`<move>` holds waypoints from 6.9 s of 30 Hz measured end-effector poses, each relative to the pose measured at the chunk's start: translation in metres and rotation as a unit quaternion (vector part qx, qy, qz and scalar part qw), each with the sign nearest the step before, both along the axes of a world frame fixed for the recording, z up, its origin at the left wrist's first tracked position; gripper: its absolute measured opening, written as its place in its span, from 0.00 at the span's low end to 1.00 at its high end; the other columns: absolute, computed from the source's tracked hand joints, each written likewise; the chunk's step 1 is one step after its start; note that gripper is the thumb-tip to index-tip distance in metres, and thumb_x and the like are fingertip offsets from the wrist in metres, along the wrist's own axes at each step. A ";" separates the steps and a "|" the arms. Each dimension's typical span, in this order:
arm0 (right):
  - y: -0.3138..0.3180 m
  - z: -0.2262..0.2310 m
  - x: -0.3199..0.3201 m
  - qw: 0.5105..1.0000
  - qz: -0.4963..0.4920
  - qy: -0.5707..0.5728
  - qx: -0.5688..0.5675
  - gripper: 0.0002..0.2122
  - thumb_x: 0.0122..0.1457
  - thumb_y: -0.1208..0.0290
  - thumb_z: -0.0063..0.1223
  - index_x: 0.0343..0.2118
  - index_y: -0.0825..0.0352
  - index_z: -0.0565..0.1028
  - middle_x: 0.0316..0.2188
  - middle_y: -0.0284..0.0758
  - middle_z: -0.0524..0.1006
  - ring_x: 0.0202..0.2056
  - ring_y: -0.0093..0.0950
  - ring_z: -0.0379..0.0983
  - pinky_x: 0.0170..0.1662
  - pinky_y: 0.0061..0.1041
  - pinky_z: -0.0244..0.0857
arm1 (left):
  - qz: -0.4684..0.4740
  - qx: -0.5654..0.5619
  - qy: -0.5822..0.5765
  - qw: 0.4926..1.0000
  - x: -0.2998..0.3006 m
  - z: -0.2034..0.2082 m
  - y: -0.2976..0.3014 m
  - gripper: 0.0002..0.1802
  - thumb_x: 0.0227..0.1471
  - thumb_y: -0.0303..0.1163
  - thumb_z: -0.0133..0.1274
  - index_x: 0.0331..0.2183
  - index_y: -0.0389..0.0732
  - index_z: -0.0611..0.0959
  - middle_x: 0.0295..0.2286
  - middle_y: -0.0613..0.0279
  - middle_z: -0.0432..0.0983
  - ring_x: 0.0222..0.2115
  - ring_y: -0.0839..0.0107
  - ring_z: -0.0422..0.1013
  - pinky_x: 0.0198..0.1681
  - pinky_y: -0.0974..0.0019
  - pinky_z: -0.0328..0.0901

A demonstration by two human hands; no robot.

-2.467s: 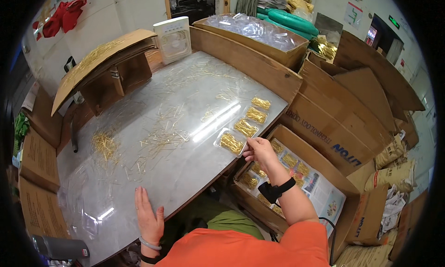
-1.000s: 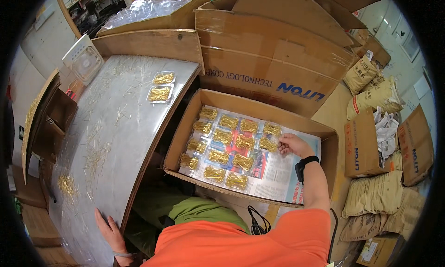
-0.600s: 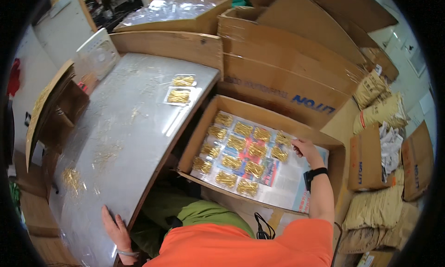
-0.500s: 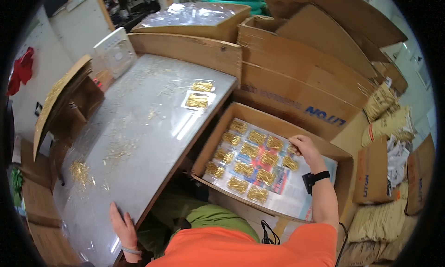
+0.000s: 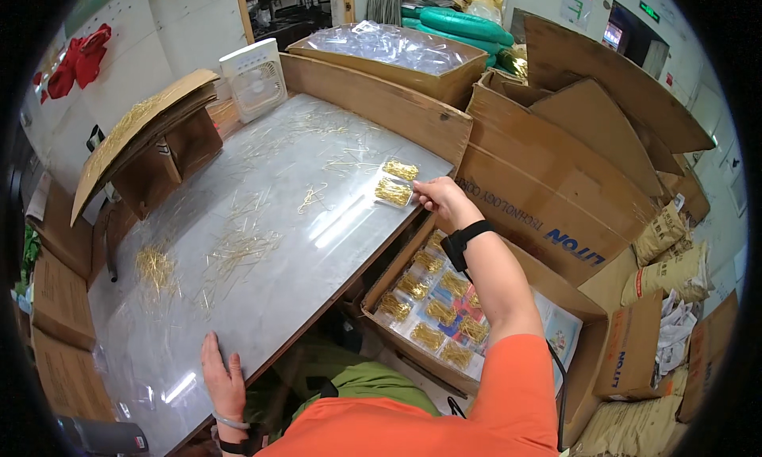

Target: Gathering and packaging small metal components into plastic bags.

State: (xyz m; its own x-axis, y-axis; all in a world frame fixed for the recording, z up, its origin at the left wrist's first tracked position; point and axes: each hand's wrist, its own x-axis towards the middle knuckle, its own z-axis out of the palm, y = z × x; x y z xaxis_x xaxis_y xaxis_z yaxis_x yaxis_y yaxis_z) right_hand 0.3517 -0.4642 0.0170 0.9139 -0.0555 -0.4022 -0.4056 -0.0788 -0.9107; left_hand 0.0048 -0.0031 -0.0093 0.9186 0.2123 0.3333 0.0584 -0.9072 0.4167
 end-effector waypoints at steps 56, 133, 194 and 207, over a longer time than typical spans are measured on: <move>-0.196 -0.151 -0.379 0.941 -0.071 0.277 0.179 0.06 0.69 0.72 0.51 0.38 0.69 0.72 0.36 0.42 0.81 0.40 0.33 0.83 0.45 0.28 0.81 | -0.031 0.064 0.012 0.997 0.003 -0.009 0.007 0.30 0.69 0.41 0.43 0.63 0.29 0.66 0.61 0.39 0.63 0.63 0.43 0.58 0.66 0.50 0.53; 0.321 -0.013 -0.175 0.580 0.517 -0.470 -0.420 0.36 0.61 0.41 0.50 0.66 0.63 0.64 0.71 0.49 0.52 0.70 0.58 0.42 0.68 0.67 0.31 | 0.314 0.089 -0.015 0.945 -0.130 0.004 0.142 0.20 0.57 0.31 0.58 0.50 0.36 0.79 0.59 0.39 0.64 0.62 0.34 0.55 0.63 0.45 0.57; 0.411 0.020 -0.315 0.808 0.416 -0.409 0.087 0.14 0.64 0.72 0.56 0.50 0.70 0.73 0.38 0.43 0.78 0.32 0.32 0.78 0.35 0.27 0.71 | 0.259 -0.450 -0.211 0.828 -0.108 0.011 0.025 0.20 0.72 0.44 0.35 0.56 0.42 0.64 0.40 0.61 0.70 0.32 0.76 0.67 0.34 0.70 0.66; 0.383 0.005 -0.315 0.762 0.613 -0.008 0.209 0.10 0.70 0.70 0.49 0.47 0.70 0.76 0.28 0.28 0.77 0.28 0.16 0.71 0.30 0.17 0.66 | 0.169 -0.432 -0.167 0.870 -0.099 0.008 0.026 0.19 0.71 0.39 0.40 0.54 0.35 0.67 0.44 0.50 0.75 0.28 0.72 0.73 0.31 0.68 0.68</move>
